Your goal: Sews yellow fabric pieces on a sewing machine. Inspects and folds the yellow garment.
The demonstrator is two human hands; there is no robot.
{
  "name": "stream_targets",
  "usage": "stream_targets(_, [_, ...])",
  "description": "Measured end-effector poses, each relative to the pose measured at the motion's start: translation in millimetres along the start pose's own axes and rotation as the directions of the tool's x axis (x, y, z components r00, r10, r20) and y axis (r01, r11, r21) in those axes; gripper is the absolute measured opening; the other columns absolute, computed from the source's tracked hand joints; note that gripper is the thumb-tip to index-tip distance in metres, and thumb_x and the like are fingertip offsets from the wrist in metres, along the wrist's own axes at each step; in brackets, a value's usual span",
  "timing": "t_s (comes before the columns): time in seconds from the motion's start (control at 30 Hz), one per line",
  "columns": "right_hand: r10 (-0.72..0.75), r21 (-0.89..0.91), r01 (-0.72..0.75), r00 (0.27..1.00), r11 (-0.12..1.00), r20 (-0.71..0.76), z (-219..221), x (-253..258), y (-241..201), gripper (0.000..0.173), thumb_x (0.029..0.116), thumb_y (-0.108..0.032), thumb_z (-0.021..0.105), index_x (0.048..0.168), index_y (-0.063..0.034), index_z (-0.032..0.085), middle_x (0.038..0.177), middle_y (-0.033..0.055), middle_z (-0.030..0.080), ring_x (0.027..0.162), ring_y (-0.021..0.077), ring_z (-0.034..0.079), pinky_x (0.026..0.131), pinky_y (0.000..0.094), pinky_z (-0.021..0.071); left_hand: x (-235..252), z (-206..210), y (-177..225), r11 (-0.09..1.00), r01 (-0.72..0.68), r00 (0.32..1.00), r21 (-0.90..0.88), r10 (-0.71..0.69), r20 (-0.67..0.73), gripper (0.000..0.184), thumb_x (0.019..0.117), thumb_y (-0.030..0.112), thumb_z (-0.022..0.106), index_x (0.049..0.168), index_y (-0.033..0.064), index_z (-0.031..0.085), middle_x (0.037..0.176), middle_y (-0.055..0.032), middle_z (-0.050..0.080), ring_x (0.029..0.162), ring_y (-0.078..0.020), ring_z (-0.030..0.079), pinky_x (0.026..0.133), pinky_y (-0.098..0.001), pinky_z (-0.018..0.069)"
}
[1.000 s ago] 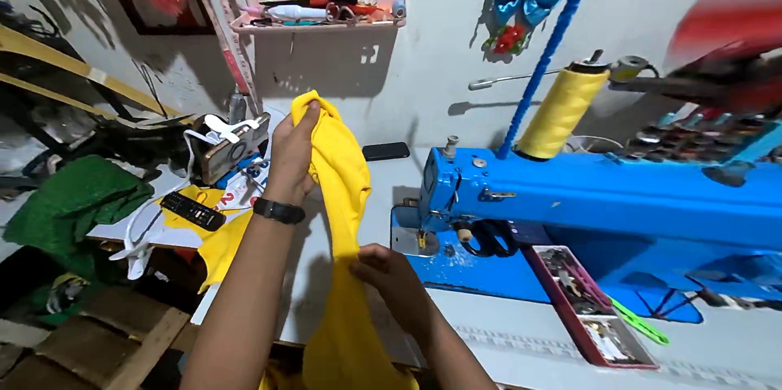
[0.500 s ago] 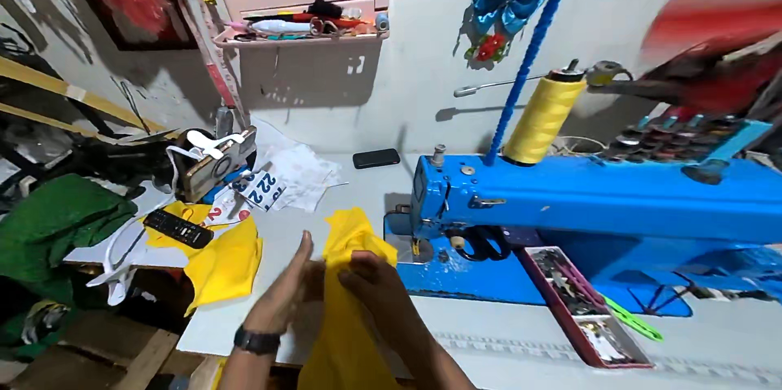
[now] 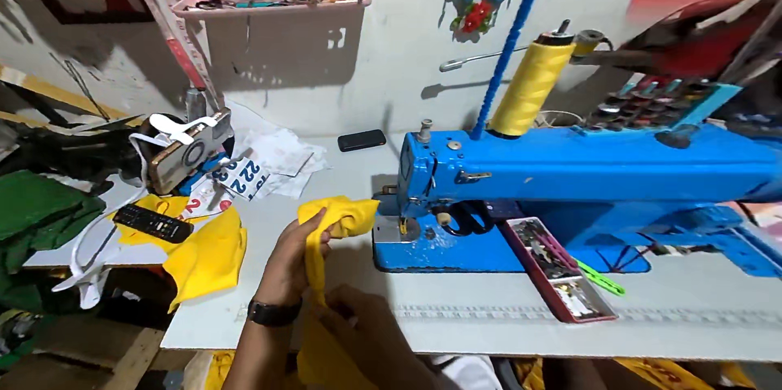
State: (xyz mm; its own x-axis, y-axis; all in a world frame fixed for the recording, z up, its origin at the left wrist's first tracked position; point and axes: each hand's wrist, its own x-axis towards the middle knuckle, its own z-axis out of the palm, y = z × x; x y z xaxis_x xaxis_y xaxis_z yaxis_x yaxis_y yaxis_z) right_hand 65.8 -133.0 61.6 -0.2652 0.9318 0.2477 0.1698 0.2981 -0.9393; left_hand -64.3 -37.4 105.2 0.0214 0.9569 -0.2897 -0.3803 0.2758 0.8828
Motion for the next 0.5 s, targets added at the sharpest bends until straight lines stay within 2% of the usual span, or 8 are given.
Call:
stream_targets(0.1, [-0.133, -0.197, 0.077, 0.949, 0.977, -0.286, -18.0, 11.9, 25.3, 0.026, 0.1016, -0.017, 0.058, 0.112, 0.0020, 0.072, 0.104, 0.0137, 0.073, 0.095, 0.0191, 0.071, 0.087, 0.0334, 0.0581, 2.5, -10.2, -2.3, 0.998, -0.028, 1.000, -0.054, 0.028, 0.004, 0.034, 0.1107, 0.025, 0.040, 0.087, 0.0117, 0.060, 0.058, 0.0062, 0.051, 0.043, 0.0021, 0.043, 0.040, -0.0122, 0.0379])
stream_targets(0.17, [-0.108, -0.314, -0.028, 0.907, 0.949, -0.406, -36.4, 29.9, 46.6, 0.031, 0.1023, -0.015, 0.054, 0.122, 0.0042, 0.069, 0.118, 0.0191, 0.070, 0.109, 0.0283, 0.068, 0.097, 0.0409, 0.0543, -0.9, -17.1, -2.8, 0.999, -0.051, 0.998, 0.009, 0.051, 0.031, 0.037, 0.1108, 0.030, 0.040, 0.086, 0.0128, 0.061, 0.057, 0.0062, 0.051, 0.041, 0.0023, 0.041, 0.038, -0.0122, 0.0350])
stream_targets(0.23, [-0.030, -0.444, -0.139, 0.935, 0.885, -0.353, -51.1, 43.1, 63.8, 0.035, 0.1043, -0.012, 0.049, 0.130, 0.0065, 0.064, 0.133, 0.0230, 0.065, 0.128, 0.0356, 0.061, 0.111, 0.0467, 0.0462, -7.5, -21.2, -1.2, 0.982, -0.086, 0.995, 0.167, 0.076, 0.067, 0.033, 0.1102, 0.030, 0.042, 0.090, 0.0147, 0.064, 0.057, 0.0063, 0.054, 0.039, 0.0028, 0.040, 0.036, -0.0123, 0.0344])
stream_targets(0.27, [-0.037, -0.518, -0.131, 0.953, 0.845, -0.301, -53.6, 46.9, 73.9, 0.035, 0.1044, -0.012, 0.048, 0.130, 0.0060, 0.065, 0.135, 0.0225, 0.064, 0.131, 0.0360, 0.058, 0.113, 0.0477, 0.0437, -12.5, -21.5, 0.4, 0.956, -0.117, 0.992, 0.269, 0.099, 0.079, 0.029, 0.1095, 0.027, 0.045, 0.092, 0.0155, 0.064, 0.058, 0.0066, 0.056, 0.039, 0.0028, 0.041, 0.036, -0.0127, 0.0348])
stream_targets(0.3, [-0.134, -0.591, -0.057, 0.952, 0.805, -0.274, -51.5, 48.9, 85.8, 0.031, 0.1023, -0.011, 0.052, 0.122, 0.0044, 0.070, 0.127, 0.0211, 0.069, 0.127, 0.0363, 0.062, 0.111, 0.0496, 0.0467, -17.8, -22.0, 2.6, 0.917, -0.138, 0.990, 0.373, 0.113, 0.090, 0.022, 0.1085, 0.024, 0.048, 0.097, 0.0149, 0.064, 0.060, 0.0064, 0.060, 0.040, 0.0027, 0.043, 0.036, -0.0130, 0.0363])
stream_targets(0.37, [-0.328, -0.637, 0.112, 0.916, 0.763, -0.231, -43.4, 51.3, 94.2, 0.018, 0.0951, -0.008, 0.060, 0.099, -0.0006, 0.076, 0.100, 0.0152, 0.076, 0.105, 0.0341, 0.072, 0.096, 0.0534, 0.0542, -26.0, -25.5, 6.3, 0.792, -0.165, 0.986, 0.589, 0.134, 0.095, 0.015, 0.1048, 0.023, 0.056, 0.098, 0.0146, 0.066, 0.065, 0.0081, 0.065, 0.042, 0.0033, 0.048, 0.037, -0.0132, 0.0386])
stream_targets(0.43, [-0.253, -0.545, 0.163, 0.963, 0.822, -0.094, -41.0, 52.3, 72.9, 0.020, 0.0981, -0.009, 0.058, 0.100, -0.0007, 0.076, 0.097, 0.0142, 0.076, 0.098, 0.0317, 0.072, 0.096, 0.0542, 0.0515, -27.3, -32.5, 6.6, 0.581, -0.187, 0.977, 0.792, 0.194, 0.089, 0.020, 0.1006, 0.034, 0.063, 0.100, 0.0135, 0.066, 0.070, 0.0094, 0.064, 0.048, 0.0030, 0.051, 0.042, -0.0165, 0.0427])
stream_targets(0.5, [-0.156, -0.449, 0.167, 0.986, 0.878, 0.063, -39.9, 55.0, 46.0, 0.024, 0.1019, -0.013, 0.055, 0.106, 0.0002, 0.075, 0.103, 0.0153, 0.075, 0.104, 0.0310, 0.070, 0.100, 0.0527, 0.0478, -26.1, -36.3, 1.7, 0.409, -0.197, 0.964, 0.891, 0.248, 0.099, 0.043, 0.0960, 0.050, 0.063, 0.107, 0.0080, 0.066, 0.075, 0.0046, 0.063, 0.057, -0.0027, 0.057, 0.052, -0.0259, 0.0508])
